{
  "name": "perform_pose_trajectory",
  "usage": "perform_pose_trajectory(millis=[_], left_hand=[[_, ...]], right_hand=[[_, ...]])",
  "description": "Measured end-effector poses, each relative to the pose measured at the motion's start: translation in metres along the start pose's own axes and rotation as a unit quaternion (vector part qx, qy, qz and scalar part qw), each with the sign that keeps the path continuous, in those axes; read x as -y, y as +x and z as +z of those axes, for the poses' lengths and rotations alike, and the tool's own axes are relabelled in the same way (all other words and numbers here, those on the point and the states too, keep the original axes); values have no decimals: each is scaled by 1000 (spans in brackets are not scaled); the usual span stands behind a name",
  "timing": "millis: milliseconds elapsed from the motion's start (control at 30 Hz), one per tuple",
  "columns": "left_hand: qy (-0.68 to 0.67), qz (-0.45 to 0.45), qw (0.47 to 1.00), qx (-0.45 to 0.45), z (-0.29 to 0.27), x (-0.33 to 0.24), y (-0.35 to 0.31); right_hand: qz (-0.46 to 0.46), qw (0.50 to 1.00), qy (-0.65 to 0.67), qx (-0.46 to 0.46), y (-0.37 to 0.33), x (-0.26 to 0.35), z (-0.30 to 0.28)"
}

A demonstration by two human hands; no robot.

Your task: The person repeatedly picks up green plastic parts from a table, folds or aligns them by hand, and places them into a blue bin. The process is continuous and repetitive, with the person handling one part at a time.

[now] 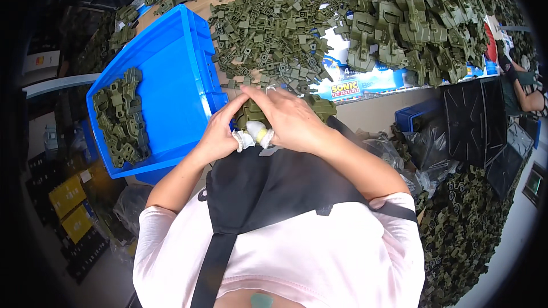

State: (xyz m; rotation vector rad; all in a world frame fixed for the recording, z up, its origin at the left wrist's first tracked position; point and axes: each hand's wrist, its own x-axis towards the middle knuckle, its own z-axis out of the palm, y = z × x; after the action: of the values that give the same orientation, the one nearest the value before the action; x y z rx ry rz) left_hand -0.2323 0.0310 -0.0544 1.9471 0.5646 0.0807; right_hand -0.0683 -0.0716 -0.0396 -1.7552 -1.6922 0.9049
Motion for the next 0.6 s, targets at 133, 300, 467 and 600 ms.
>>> perform_pose_trajectory(millis=[133,300,467,600], left_hand=[[-6,29,1000,-3,6,-1,1],[37,71,997,12,19,-6,18],[5,183,983,-20,13,-33,56],[-263,175,949,-14,32,-53,87]], right_hand=[[-24,993,86,81,-8,-13,-26],[-30,993,93,73,-12,-41,-32],[-42,985,117,-123,-32,-46,-60],[-59,833,485,-259,-45,-52,-82]])
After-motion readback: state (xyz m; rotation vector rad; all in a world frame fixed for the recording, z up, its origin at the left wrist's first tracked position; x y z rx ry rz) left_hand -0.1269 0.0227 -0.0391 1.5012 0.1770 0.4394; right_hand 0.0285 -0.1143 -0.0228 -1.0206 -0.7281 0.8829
